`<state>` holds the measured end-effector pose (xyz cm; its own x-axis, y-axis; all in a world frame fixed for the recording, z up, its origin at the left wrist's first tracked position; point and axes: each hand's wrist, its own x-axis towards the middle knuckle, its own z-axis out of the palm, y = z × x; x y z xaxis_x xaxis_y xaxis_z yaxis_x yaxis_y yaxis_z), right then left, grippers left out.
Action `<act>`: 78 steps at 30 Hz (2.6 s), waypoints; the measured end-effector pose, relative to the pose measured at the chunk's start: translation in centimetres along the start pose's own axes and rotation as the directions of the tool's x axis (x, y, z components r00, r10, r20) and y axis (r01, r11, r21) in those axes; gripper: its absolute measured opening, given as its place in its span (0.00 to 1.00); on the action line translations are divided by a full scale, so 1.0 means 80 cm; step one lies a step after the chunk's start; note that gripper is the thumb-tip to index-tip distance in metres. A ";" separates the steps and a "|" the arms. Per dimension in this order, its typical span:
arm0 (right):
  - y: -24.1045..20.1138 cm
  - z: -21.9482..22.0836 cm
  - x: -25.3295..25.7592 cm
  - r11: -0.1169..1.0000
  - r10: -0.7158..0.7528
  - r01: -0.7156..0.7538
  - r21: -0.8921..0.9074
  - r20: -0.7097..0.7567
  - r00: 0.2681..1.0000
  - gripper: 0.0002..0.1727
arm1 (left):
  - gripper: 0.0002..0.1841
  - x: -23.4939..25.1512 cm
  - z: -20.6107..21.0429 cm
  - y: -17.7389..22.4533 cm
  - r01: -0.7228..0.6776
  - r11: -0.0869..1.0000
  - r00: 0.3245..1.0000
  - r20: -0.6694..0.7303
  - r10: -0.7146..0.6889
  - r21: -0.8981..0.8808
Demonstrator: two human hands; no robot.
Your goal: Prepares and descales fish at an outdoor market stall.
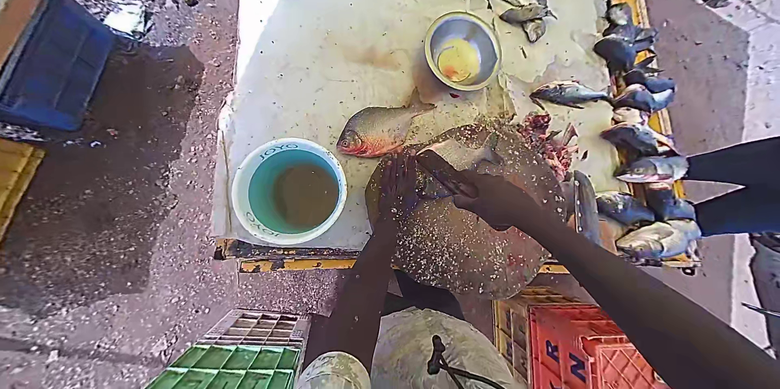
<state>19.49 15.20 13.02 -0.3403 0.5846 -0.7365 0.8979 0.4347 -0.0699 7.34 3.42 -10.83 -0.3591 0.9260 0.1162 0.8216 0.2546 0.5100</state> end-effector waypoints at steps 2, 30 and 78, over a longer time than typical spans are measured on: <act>-0.001 0.000 -0.004 0.999 0.040 -0.040 -0.024 -0.003 0.999 0.31 | 0.38 0.003 0.002 -0.001 -0.005 1.000 1.000 -0.011 0.005 0.012; 0.039 0.099 0.128 0.737 0.432 -0.107 0.667 -0.344 0.834 0.44 | 0.39 0.014 -0.016 0.005 0.011 0.995 0.996 0.087 -0.020 0.096; 0.039 0.232 -0.011 0.845 0.304 -0.206 0.493 -0.127 0.944 0.47 | 0.48 0.006 -0.067 0.018 -0.002 0.998 0.989 0.146 0.011 -0.062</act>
<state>27.75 3.31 0.97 -0.0838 0.7713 -0.6309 0.9668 -0.0905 -0.2391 6.00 2.75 -5.45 -0.2819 0.9594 -0.0036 0.7933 0.2352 0.5616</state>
